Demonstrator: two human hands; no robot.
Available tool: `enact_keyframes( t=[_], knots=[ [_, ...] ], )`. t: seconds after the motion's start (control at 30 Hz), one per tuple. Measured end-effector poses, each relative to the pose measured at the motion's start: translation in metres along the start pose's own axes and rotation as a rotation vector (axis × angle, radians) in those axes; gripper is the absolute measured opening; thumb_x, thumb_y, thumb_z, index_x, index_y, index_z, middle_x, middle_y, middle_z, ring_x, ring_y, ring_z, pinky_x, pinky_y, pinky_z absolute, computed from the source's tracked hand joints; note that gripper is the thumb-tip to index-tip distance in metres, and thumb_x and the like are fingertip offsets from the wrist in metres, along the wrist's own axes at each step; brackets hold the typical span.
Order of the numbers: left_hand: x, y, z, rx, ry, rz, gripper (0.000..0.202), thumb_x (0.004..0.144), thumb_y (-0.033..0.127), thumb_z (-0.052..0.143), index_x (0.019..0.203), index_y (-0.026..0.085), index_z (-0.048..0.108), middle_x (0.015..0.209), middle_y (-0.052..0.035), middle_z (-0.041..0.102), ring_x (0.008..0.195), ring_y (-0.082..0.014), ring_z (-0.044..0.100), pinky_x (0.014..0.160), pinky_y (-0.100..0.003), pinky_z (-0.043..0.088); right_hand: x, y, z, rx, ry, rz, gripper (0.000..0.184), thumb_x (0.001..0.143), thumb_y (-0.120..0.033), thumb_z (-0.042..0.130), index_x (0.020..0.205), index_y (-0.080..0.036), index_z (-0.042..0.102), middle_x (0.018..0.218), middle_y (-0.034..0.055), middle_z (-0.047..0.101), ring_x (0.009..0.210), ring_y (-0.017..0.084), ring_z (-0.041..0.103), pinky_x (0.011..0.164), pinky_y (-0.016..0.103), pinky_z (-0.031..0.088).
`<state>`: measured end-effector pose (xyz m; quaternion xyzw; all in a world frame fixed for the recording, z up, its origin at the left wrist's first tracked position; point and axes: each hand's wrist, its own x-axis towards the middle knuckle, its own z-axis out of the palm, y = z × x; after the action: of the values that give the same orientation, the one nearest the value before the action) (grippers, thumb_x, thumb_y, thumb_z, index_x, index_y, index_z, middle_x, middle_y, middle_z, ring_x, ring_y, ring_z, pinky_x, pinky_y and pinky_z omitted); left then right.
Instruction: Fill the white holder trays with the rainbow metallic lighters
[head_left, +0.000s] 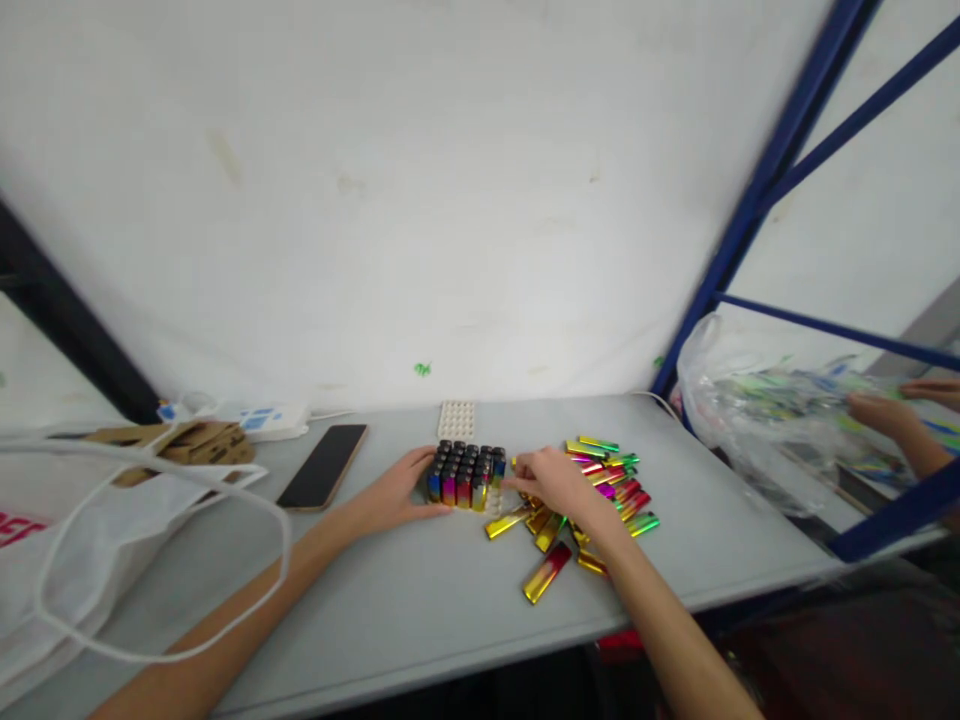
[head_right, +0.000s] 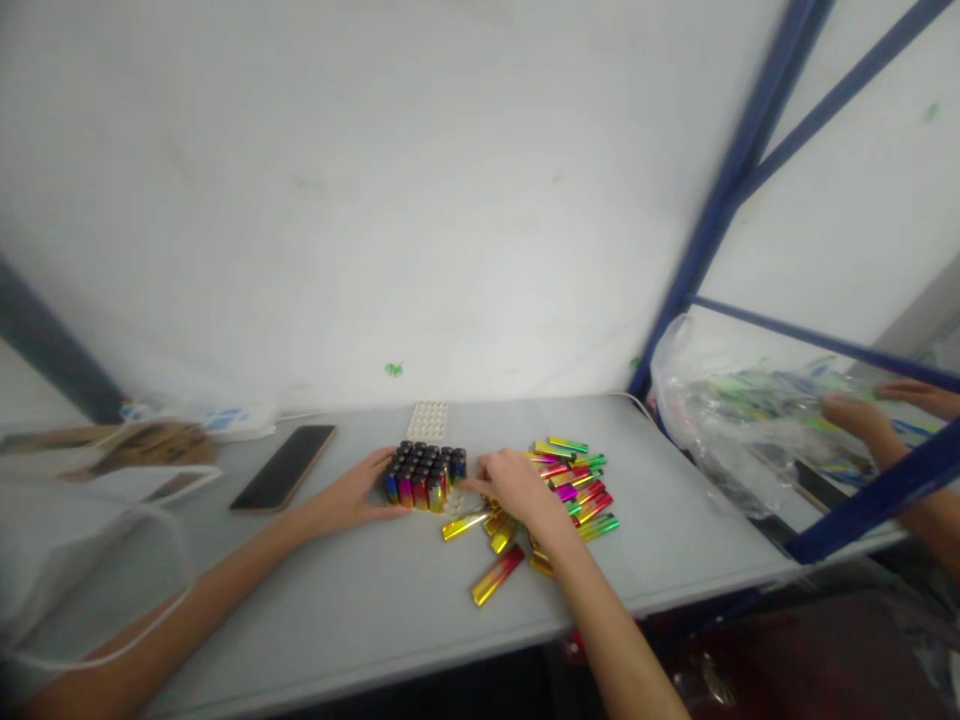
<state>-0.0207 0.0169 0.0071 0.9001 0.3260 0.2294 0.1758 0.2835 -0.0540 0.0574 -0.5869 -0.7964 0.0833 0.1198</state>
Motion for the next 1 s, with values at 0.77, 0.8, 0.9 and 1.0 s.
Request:
enact_keyframes(
  t=[0.77, 0.8, 0.9, 1.0],
  knots=[
    [-0.002, -0.008, 0.003, 0.037, 0.061, -0.082, 0.073, 0.084, 0.066, 0.069, 0.142, 0.023, 0.055, 0.148, -0.0122, 0.058, 0.138, -0.0367, 0.054, 0.122, -0.053, 0.041, 0.014, 0.063, -0.004, 0.450, 0.196, 0.048, 0.018, 0.100, -0.032, 0.059, 0.114, -0.021, 0.056, 0.098, 0.0049, 0.071, 0.084, 0.019, 0.064, 0.082, 0.034, 0.049],
    [-0.003, -0.008, 0.004, 0.029, 0.065, -0.080, 0.074, 0.084, 0.066, 0.069, 0.142, 0.022, 0.055, 0.147, -0.0125, 0.058, 0.138, -0.0366, 0.054, 0.122, -0.053, 0.041, 0.013, 0.062, -0.004, 0.605, 0.235, 0.076, 0.021, 0.098, -0.036, 0.060, 0.113, -0.022, 0.054, 0.095, 0.0036, 0.071, 0.079, 0.018, 0.064, 0.078, 0.033, 0.050],
    [-0.003, -0.013, 0.008, 0.021, 0.070, -0.065, 0.074, 0.085, 0.065, 0.068, 0.143, 0.021, 0.054, 0.147, -0.0141, 0.058, 0.139, -0.0370, 0.054, 0.122, -0.054, 0.040, 0.007, 0.053, -0.005, 1.082, 0.283, 0.132, 0.034, 0.092, -0.044, 0.067, 0.115, -0.023, 0.053, 0.095, 0.0033, 0.072, 0.079, 0.017, 0.067, 0.075, 0.032, 0.053],
    [-0.004, -0.018, 0.010, 0.040, 0.075, -0.048, 0.074, 0.086, 0.064, 0.068, 0.144, 0.021, 0.052, 0.148, -0.0158, 0.057, 0.138, -0.0382, 0.054, 0.122, -0.055, 0.040, 0.002, 0.042, -0.006, 1.340, 0.311, 0.173, 0.045, 0.089, -0.049, 0.071, 0.122, -0.022, 0.060, 0.098, 0.0059, 0.073, 0.087, 0.018, 0.068, 0.079, 0.032, 0.054]
  ],
)
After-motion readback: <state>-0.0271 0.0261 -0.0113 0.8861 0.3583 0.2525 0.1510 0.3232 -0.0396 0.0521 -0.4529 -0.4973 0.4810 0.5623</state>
